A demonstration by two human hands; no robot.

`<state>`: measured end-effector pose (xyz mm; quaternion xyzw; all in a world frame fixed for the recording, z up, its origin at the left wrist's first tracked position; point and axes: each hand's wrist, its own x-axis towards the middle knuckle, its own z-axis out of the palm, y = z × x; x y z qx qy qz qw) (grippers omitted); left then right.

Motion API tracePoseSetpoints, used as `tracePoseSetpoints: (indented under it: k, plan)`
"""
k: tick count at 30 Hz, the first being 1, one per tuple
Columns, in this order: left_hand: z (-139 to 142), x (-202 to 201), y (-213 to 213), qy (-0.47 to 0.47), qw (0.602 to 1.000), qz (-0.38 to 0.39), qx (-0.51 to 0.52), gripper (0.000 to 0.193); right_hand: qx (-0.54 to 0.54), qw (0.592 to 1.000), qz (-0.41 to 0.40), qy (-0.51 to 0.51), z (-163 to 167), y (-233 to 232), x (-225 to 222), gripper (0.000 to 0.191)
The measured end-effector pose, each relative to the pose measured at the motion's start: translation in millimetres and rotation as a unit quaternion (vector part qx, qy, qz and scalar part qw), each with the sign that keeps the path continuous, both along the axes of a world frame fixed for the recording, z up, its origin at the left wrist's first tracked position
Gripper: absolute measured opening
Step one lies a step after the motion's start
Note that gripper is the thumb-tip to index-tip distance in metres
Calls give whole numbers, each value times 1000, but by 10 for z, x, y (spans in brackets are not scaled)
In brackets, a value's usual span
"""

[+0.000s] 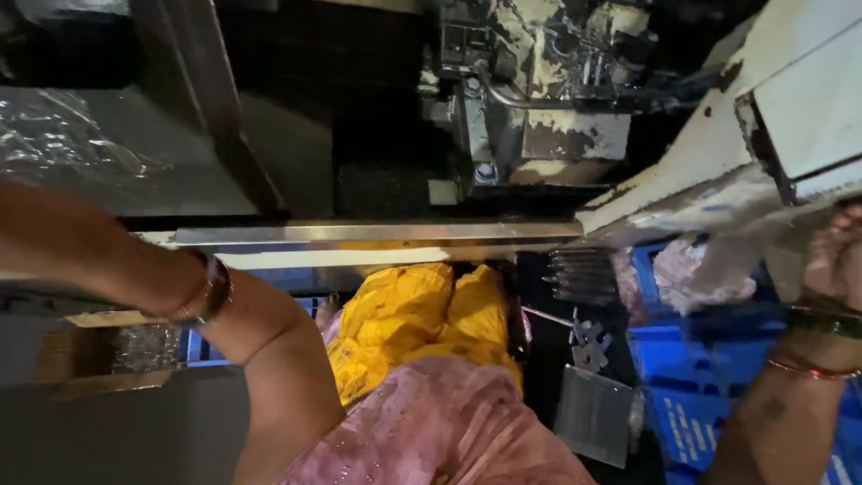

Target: The person assembles small metal components by hand, picking up parts from a tray and inserting them into a machine. They wipe the machine surface with a yellow cloth and press buttons on the control panel. The person handles multiple metal pieces and places them into a blue crate.

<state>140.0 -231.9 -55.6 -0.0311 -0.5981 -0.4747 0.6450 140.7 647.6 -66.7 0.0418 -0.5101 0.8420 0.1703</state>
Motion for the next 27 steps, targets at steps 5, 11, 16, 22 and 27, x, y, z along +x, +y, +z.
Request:
tracePoseSetpoints:
  k: [5,11,16,22,27]
  plan:
    - [-130,-758,-180,-121,985,-114,49,50,-24,998,-43,32,-16,-19,-112,34]
    - [-525,-790,123,-89,992,-57,71,54,102,993,-20,56,45,-154,6,60]
    - [-600,-1069,130,-83,992,-32,89,57,156,987,-37,32,-2,14,85,46]
    - [-817,-1239,889,-86,988,-75,103,61,-115,993,16,28,-306,-56,320,38]
    - [-752,-1026,2087,-141,975,-169,40,63,164,977,-7,-139,-1392,-1434,455,22]
